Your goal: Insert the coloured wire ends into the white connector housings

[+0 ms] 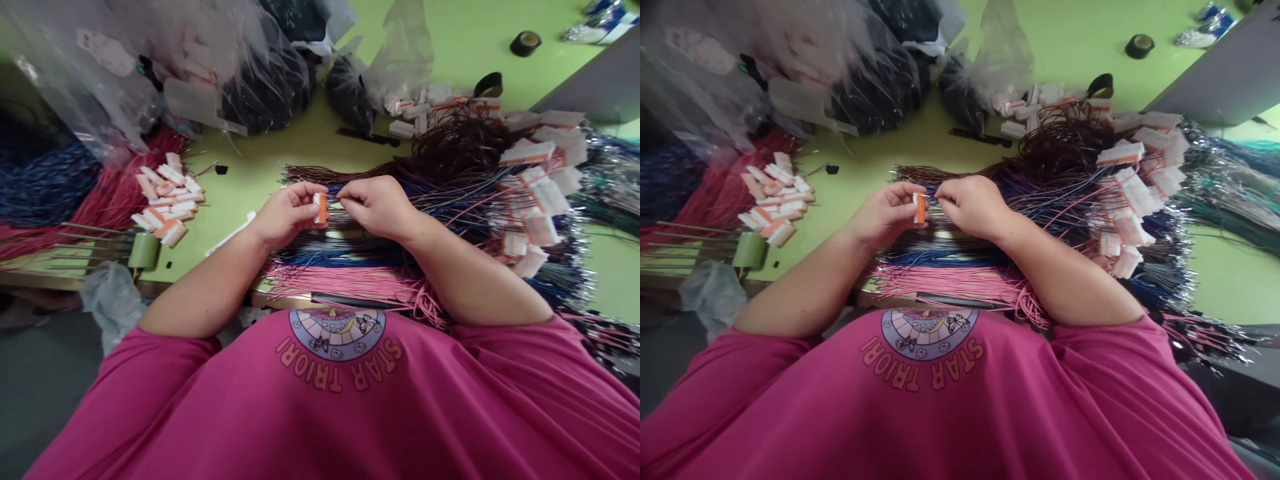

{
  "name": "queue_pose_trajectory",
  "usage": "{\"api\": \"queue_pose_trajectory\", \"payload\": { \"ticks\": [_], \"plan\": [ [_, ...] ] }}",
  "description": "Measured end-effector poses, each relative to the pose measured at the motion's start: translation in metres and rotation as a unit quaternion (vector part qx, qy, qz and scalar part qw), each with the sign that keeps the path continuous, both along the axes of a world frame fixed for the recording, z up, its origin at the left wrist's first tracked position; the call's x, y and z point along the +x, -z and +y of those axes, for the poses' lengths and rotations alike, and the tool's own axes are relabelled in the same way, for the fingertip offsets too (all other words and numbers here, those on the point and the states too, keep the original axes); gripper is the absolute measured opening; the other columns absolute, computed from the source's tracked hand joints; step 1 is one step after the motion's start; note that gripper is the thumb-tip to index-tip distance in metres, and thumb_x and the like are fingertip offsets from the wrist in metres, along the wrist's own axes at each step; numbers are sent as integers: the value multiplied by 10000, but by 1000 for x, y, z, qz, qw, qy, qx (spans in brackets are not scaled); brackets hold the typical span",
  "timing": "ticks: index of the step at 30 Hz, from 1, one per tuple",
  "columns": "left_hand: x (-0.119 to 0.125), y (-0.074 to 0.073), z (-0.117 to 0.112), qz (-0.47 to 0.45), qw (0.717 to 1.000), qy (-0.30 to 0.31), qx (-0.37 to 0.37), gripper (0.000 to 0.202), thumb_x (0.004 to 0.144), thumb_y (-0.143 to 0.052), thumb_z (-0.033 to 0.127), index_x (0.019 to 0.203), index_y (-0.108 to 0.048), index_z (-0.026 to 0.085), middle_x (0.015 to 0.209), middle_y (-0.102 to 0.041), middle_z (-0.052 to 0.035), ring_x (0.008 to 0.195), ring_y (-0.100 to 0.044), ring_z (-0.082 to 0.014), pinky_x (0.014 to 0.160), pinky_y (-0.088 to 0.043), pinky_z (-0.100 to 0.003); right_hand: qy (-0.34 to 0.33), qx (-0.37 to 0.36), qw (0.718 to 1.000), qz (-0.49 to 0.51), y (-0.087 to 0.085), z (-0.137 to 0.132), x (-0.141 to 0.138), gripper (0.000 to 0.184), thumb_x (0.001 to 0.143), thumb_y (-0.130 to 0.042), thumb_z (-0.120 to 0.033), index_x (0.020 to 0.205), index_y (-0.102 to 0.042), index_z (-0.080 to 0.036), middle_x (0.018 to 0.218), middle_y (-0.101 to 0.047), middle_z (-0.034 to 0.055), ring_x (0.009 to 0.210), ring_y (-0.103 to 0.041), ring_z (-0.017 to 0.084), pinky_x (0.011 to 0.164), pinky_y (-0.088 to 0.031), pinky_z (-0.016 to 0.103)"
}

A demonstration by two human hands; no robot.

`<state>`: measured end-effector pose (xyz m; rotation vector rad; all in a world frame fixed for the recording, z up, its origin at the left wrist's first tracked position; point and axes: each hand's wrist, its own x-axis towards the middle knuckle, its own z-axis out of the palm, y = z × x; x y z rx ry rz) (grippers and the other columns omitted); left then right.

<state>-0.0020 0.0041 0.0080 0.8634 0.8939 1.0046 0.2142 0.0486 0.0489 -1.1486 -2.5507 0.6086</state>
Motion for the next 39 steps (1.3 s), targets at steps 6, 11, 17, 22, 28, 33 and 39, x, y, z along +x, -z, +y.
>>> {"api": "queue_pose_trajectory", "payload": {
  "ticks": [6, 11, 17, 22, 28, 33, 39],
  "plan": [
    [-1, 4, 1, 20, 999, -5, 25, 462, 698, -939, 299, 1067, -682, 194, 894, -714, 6, 719, -686, -110, 682, -625, -270, -14, -25, 997, -69, -8, -2, -4, 343, 965, -504, -263, 1000, -830, -161, 873, -773, 68, 774, -611, 170, 740, -338, 306],
    [2, 5, 1, 60, 996, -31, 53, 457, 662, -958, 297, 1019, -686, 210, 843, -722, 6, 684, -696, -126, 658, -606, -279, -6, -113, 993, 21, -8, 2, -5, 288, 897, -521, -233, 843, -789, -143, 717, -659, 12, 695, -523, 130, 728, -352, 296],
    [7, 1, 0, 116, 988, -52, 87, 408, 643, -954, 265, 947, -684, 224, 760, -707, 14, 669, -697, -141, 677, -589, -301, 16, -239, 966, 100, -8, 8, -4, 218, 794, -538, -210, 738, -736, -137, 600, -537, -21, 633, -444, 116, 656, -344, 298],
    [8, 1, 0, 113, 989, -53, 82, 420, 623, -954, 270, 945, -688, 229, 755, -719, 16, 652, -692, -143, 653, -578, -296, 44, -247, 963, 100, -12, 7, -6, 208, 792, -540, -217, 722, -719, -138, 603, -534, -17, 622, -431, 116, 648, -349, 303],
    [8, 0, 0, 113, 988, -59, 89, 406, 620, -941, 255, 937, -690, 222, 739, -719, 23, 645, -695, -141, 652, -581, -294, 52, -242, 964, 93, -14, 7, -8, 171, 777, -529, -190, 680, -665, -151, 582, -504, -28, 601, -416, 108, 630, -352, 295],
    [8, 1, -1, 128, 986, -60, 93, 396, 622, -945, 257, 926, -694, 221, 738, -730, 20, 650, -701, -142, 688, -596, -309, 29, -228, 968, 104, -11, 7, -8, 205, 782, -517, -211, 703, -691, -138, 593, -513, -30, 604, -416, 101, 638, -353, 285],
    [9, 2, -2, 125, 987, -51, 89, 417, 607, -961, 313, 920, -706, 209, 716, -737, 10, 613, -696, -140, 667, -599, -311, 21, -203, 972, 119, -6, 5, -11, 236, 814, -526, -188, 749, -745, -129, 657, -603, -17, 665, -479, 106, 708, -378, 271]
  ]
}}
